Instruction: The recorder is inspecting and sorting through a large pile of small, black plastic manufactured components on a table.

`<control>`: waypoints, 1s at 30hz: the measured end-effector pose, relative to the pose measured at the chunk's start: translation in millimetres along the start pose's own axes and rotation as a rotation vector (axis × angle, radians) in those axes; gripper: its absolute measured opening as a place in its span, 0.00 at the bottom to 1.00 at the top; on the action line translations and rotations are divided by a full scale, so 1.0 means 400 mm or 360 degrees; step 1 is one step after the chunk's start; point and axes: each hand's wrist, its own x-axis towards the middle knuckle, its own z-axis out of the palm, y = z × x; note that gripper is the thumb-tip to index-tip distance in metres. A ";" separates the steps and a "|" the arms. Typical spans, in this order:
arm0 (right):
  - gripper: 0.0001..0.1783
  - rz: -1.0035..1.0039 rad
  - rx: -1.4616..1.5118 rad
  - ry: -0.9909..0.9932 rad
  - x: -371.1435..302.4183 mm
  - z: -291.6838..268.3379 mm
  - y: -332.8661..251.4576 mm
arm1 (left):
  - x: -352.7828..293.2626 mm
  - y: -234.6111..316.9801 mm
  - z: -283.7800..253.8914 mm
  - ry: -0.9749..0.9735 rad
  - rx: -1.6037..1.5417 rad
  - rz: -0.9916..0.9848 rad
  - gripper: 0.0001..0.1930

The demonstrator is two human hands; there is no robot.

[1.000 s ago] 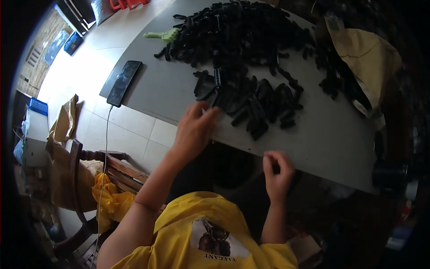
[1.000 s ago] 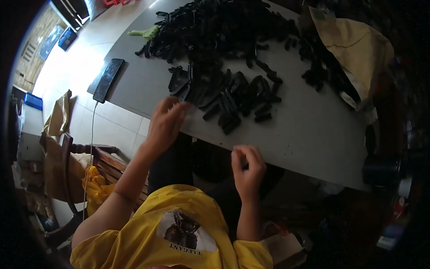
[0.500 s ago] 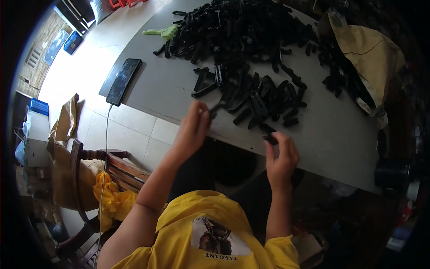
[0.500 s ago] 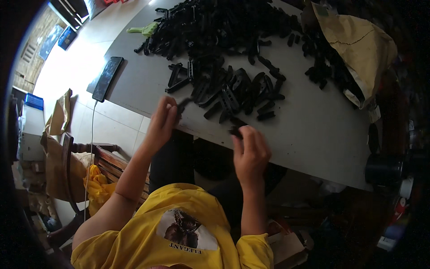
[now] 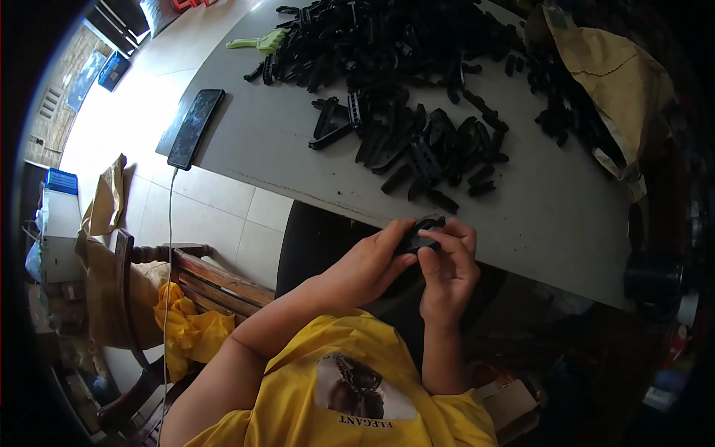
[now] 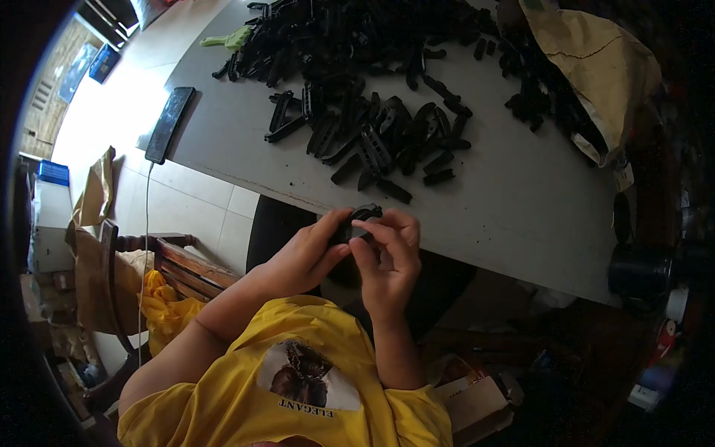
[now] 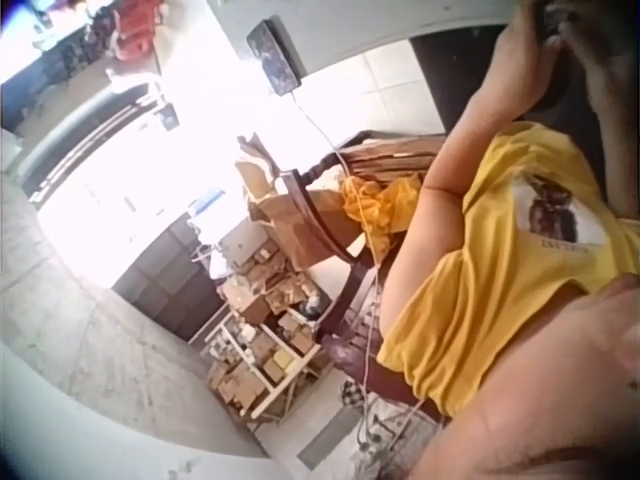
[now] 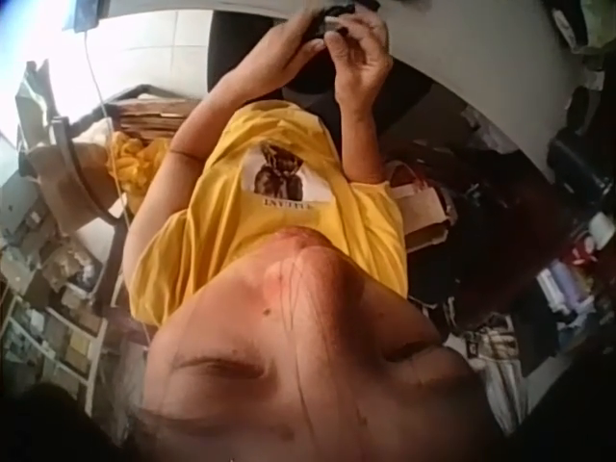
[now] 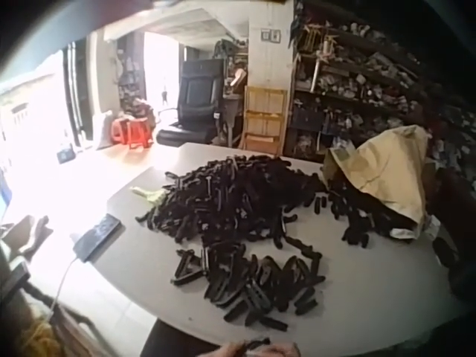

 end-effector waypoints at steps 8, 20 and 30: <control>0.20 0.0439 0.0897 0.0040 -0.031 0.000 0.015 | -0.004 -0.011 0.007 -0.0100 -0.0076 0.0060 0.19; 0.10 -0.0161 -0.1738 -0.0170 0.124 -0.032 0.034 | 0.208 -0.119 -0.124 0.0730 0.1667 0.0021 0.07; 0.11 0.0348 0.0249 0.0227 0.067 -0.010 -0.008 | 0.111 -0.054 -0.091 0.0496 0.0196 -0.0284 0.09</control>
